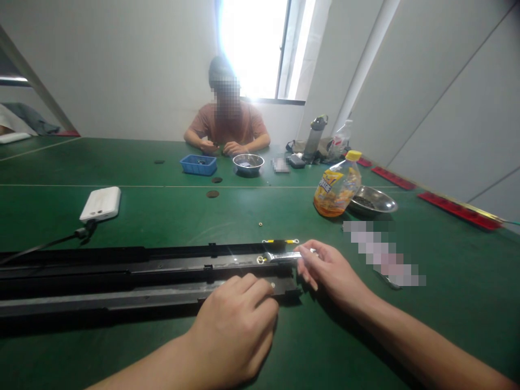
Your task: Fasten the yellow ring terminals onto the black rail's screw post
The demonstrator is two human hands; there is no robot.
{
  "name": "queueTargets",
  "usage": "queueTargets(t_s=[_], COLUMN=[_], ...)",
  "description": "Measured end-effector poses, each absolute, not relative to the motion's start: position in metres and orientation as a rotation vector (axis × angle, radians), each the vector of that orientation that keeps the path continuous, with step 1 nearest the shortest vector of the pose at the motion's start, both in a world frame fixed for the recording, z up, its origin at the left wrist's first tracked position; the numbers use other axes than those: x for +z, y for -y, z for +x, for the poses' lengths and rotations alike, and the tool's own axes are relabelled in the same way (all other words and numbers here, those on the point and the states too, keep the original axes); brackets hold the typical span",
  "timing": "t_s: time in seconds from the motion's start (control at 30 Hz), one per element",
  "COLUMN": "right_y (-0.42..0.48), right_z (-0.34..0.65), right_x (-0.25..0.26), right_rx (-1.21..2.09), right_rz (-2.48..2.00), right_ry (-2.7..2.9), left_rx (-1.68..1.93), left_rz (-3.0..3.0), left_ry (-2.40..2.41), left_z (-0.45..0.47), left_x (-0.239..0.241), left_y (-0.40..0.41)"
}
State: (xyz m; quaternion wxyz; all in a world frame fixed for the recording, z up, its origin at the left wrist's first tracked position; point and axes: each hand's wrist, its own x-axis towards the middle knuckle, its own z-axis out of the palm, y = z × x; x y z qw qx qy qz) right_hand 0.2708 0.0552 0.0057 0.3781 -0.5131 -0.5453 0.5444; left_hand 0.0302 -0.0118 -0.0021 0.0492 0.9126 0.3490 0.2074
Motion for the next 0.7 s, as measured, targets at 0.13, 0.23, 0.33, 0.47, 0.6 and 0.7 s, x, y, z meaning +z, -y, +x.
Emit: queueTargets(t_s=[0.13, 0.23, 0.33, 0.47, 0.6, 0.7], right_y=[-0.057, -0.059, -0.06, -0.063, -0.064, -0.063], right_z=[0.266, 0.263, 0.265, 0.27, 0.271, 0.27], right_x=[0.009, 0.009, 0.006, -0.002, -0.006, -0.005], right_rx=[1.385, 1.357, 1.344, 1.405, 1.408, 1.399], right_rz=[-1.314, -1.336, -1.346, -1.314, -1.277, -1.272], right_ry=[1.42, 1.403, 1.334, 1.267, 1.293, 1.302], left_rx=[0.633, 0.623, 0.614, 0.604, 0.606, 0.61], left_rz=[2.781, 2.78, 2.774, 2.764, 2.763, 2.77], left_ry=[-1.065, -1.067, -1.064, -1.063, -1.057, -1.054], left_z=[0.03, 0.03, 0.03, 0.03, 0.03, 0.03], left_x=[-0.001, -0.001, -0.002, -0.003, -0.003, -0.002], left_y=[0.012, 0.011, 0.011, 0.012, 0.011, 0.011])
